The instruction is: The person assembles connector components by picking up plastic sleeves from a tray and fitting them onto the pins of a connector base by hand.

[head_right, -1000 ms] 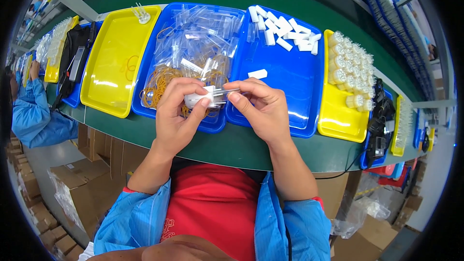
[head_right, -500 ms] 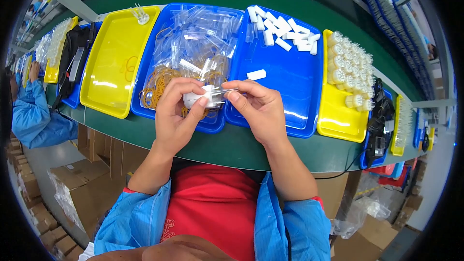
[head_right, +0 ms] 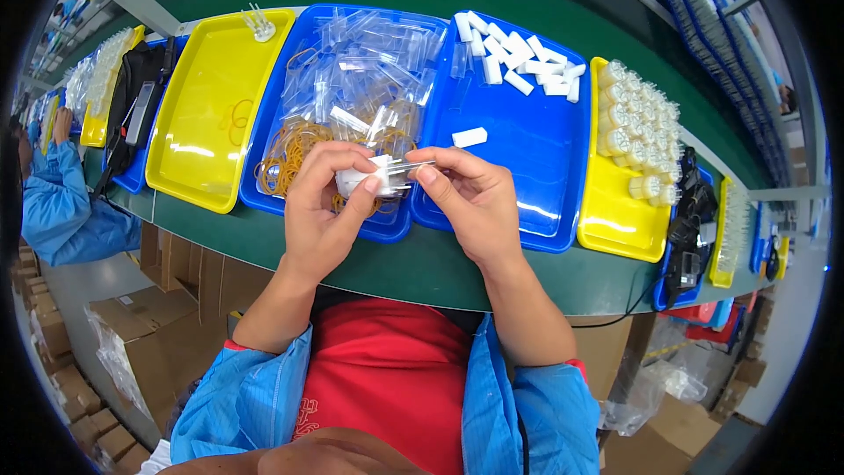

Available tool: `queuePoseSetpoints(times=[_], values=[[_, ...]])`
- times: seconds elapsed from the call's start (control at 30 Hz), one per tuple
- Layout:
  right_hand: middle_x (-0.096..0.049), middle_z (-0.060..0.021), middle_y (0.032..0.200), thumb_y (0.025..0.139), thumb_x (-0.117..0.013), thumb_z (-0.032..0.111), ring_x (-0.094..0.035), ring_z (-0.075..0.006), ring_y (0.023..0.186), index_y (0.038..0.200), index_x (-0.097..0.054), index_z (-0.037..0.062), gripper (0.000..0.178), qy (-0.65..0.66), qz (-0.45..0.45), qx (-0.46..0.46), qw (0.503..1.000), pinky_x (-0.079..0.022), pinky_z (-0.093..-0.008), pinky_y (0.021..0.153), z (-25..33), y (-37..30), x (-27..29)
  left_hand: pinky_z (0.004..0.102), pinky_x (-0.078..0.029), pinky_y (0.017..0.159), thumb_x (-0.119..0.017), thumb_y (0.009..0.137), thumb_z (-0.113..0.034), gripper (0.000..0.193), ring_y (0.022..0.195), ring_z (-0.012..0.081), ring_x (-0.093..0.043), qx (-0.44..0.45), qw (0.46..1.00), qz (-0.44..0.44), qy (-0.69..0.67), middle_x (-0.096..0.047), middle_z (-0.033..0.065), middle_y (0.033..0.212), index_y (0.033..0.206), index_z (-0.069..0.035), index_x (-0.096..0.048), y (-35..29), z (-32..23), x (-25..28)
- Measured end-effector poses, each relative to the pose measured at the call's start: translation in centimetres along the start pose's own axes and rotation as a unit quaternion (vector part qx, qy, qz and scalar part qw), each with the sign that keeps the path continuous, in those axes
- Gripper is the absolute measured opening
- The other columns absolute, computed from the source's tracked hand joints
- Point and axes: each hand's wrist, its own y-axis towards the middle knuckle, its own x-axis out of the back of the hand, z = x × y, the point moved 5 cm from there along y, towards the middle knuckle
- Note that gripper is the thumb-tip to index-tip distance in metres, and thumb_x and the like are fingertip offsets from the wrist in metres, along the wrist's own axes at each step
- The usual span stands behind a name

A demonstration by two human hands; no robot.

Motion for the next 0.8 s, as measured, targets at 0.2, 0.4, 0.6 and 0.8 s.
queuePoseSetpoints(times=[0.2,0.4,0.6,0.8], values=[[-0.08,-0.0078,0.117,0.107,-0.077,0.004,-0.073,-0.0116,0.104,0.128,-0.081,-0.0038,0.022,0.004,-0.002,0.003,1.0,-0.057,-0.0253,0.091,0.0,0.0,-0.1,0.0349,-0.056,0.095,-0.079,0.099,-0.001,0.016,0.111,0.0243,-0.07,0.019,0.999,-0.027,-0.024,-0.069,0.0139,0.121,0.114,-0.002,-0.073,0.2,-0.3,-0.1],[-0.08,-0.0069,0.117,0.108,-0.077,0.007,-0.071,-0.0109,0.104,0.127,-0.081,-0.0032,0.022,-0.203,0.024,0.093,0.974,-0.055,-0.0252,0.093,1.4,0.1,0.2,0.0383,-0.058,0.093,-0.083,0.096,-0.004,0.015,0.108,0.0299,-0.074,0.005,0.999,-0.054,0.005,-0.073,0.0162,0.115,0.109,-0.003,-0.075,0.3,-0.6,-0.1],[-0.08,-0.0072,0.119,0.108,-0.078,0.011,-0.072,-0.0121,0.106,0.128,-0.08,-0.0026,0.024,-0.02,0.002,-0.03,0.999,-0.055,-0.0274,0.098,-0.1,0.1,0.1,0.0393,-0.058,0.093,-0.083,0.095,-0.005,0.016,0.111,0.0314,-0.074,-0.01,0.998,-0.054,0.032,-0.073,0.0172,0.116,0.11,-0.003,-0.077,0.2,-1.1,-0.1],[-0.081,-0.0084,0.121,0.11,-0.075,0.011,-0.073,-0.0118,0.106,0.128,-0.08,-0.0028,0.024,0.029,0.0,-0.036,0.999,-0.057,-0.028,0.098,-0.4,0.1,0.2,0.0385,-0.058,0.094,-0.083,0.096,-0.004,0.016,0.112,0.0305,-0.074,0.007,0.999,-0.049,-0.014,-0.073,0.017,0.118,0.11,-0.003,-0.076,0.2,-0.6,-0.2]])
